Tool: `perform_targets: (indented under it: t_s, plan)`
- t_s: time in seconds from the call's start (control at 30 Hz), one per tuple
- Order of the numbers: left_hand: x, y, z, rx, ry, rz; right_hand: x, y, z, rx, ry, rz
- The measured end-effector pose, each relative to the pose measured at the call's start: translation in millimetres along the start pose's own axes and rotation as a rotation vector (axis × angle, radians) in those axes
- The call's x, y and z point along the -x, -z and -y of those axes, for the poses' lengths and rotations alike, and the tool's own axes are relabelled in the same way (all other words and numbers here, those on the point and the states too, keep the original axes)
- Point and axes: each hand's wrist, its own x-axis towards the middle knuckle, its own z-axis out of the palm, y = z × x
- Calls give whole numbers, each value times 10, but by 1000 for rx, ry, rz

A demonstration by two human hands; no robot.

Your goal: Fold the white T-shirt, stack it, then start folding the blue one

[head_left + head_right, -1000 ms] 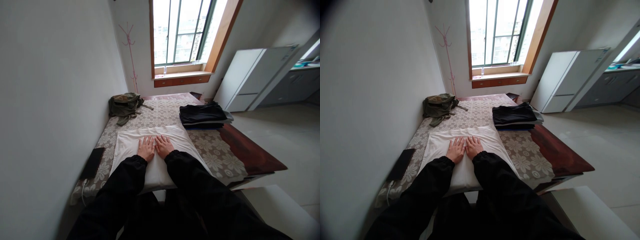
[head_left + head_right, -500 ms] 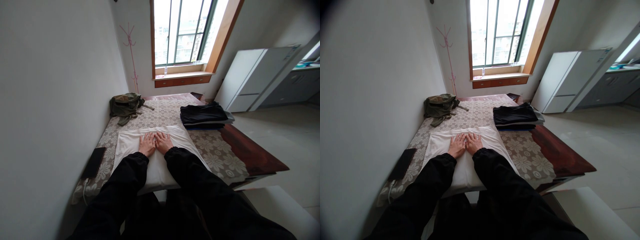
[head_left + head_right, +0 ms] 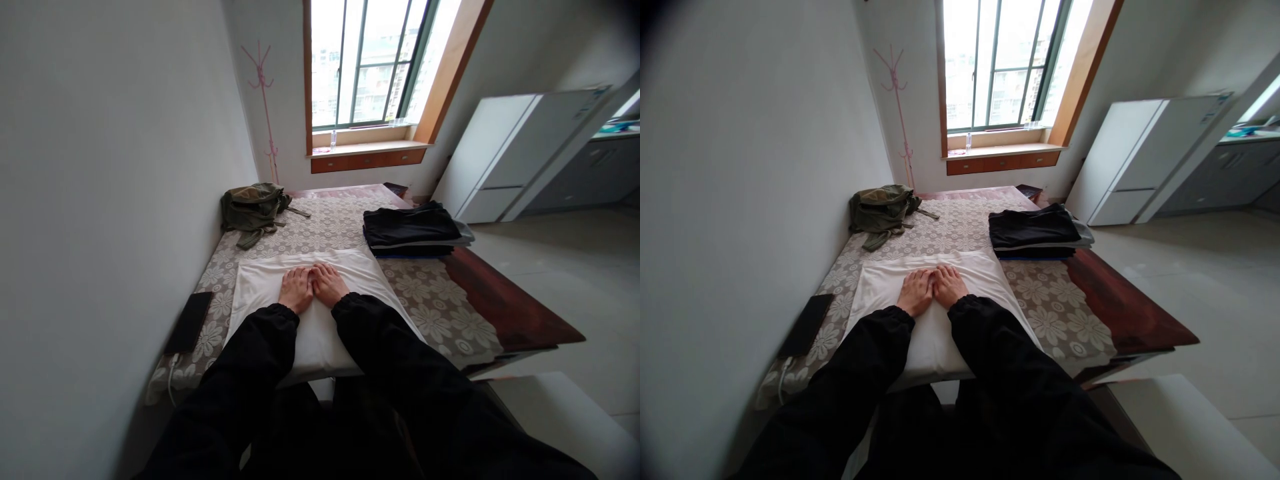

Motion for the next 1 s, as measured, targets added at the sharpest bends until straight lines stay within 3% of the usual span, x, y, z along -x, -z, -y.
perform_targets:
  t_s: [0.23, 0.4, 0.63, 1.0]
  plan:
    - [-150, -35, 36, -11, 35, 51, -316, 52, -125, -1, -35, 88]
    - [-165, -20, 29, -45, 8, 88, -642, 175, -223, 3, -67, 60]
    - [-169, -51, 49, -58, -15, 127, -952, 49, -276, -5, -113, 28]
    - [-195, -64, 67, -37, -32, 177, -1034, -12, -324, -8, -137, -22]
